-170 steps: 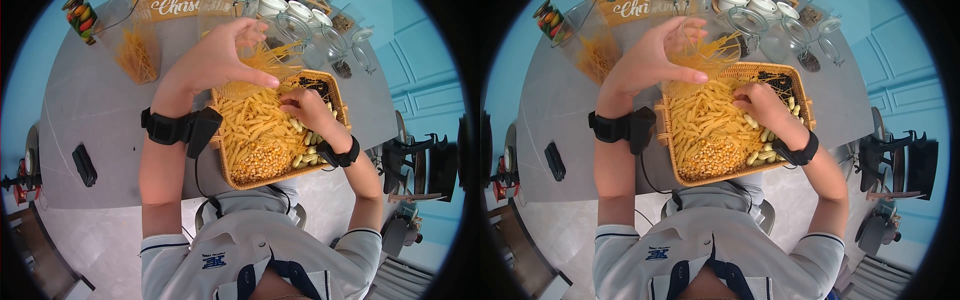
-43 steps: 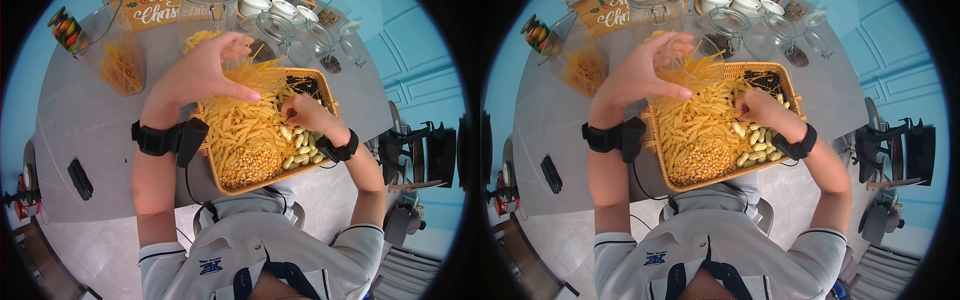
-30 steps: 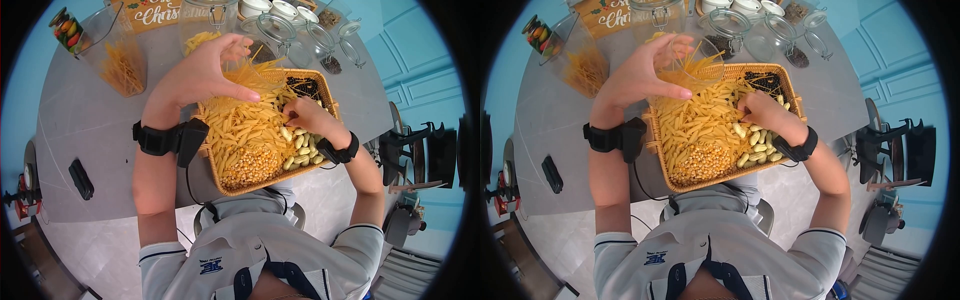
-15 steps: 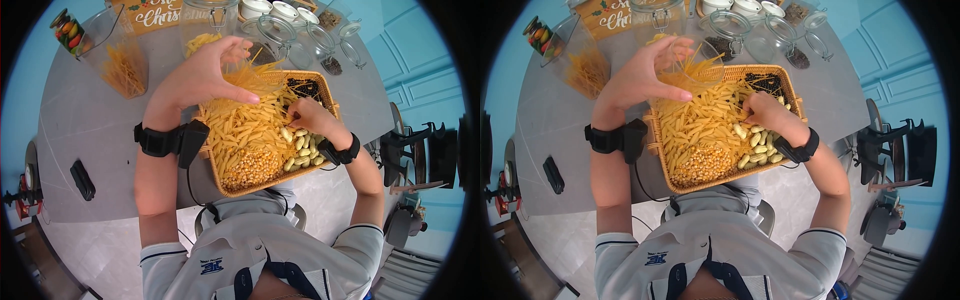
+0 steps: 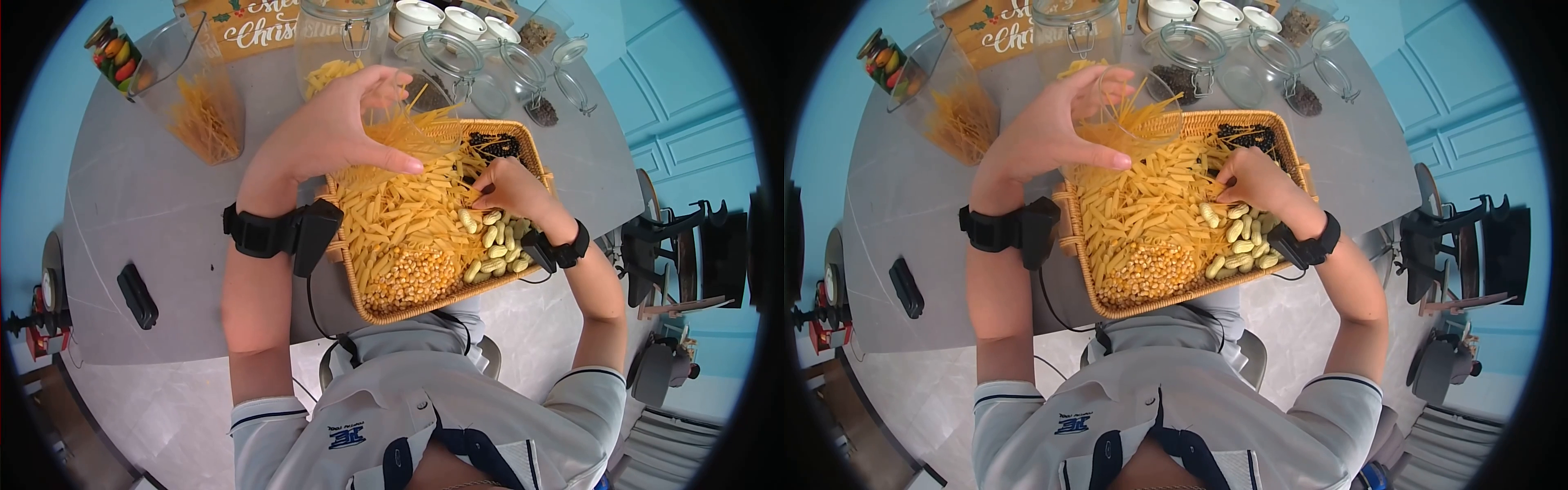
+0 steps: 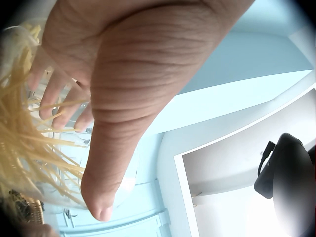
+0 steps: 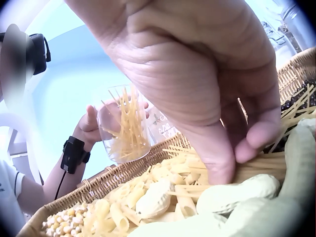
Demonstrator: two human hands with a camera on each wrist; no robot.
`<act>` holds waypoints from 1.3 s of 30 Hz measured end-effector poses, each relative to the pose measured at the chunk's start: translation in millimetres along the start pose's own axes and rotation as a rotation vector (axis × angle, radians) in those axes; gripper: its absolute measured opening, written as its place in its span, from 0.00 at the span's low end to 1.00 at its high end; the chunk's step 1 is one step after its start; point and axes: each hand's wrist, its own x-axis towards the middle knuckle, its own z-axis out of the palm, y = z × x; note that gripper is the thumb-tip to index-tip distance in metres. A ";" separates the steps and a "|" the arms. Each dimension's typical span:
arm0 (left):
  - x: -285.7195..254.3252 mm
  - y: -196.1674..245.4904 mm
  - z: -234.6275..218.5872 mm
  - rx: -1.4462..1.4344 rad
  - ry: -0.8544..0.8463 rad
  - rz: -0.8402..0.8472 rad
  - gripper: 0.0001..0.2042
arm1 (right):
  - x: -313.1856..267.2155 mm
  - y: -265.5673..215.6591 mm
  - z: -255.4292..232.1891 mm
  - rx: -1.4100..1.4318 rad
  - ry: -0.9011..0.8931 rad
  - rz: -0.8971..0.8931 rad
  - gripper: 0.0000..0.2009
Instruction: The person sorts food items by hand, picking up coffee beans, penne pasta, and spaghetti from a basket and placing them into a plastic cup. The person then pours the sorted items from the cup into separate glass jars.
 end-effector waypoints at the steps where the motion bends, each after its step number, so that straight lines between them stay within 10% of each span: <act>1: 0.1 -0.2 0.0 0.001 0.000 -0.001 0.45 | 0.0 2.8 0.3 -0.014 0.023 -0.024 0.10; 16: 0.0 0.0 2.1 -0.013 -0.002 0.012 0.44 | -2.9 24.0 -41.4 0.497 0.311 0.032 0.06; 27: 5.9 -2.7 8.6 0.028 -0.015 -0.005 0.51 | -0.9 -18.4 -91.4 1.599 0.415 -0.410 0.07; 39: 7.0 -4.4 11.0 -0.149 -0.023 0.013 0.49 | 2.6 -87.2 -65.3 1.052 0.327 -0.309 0.26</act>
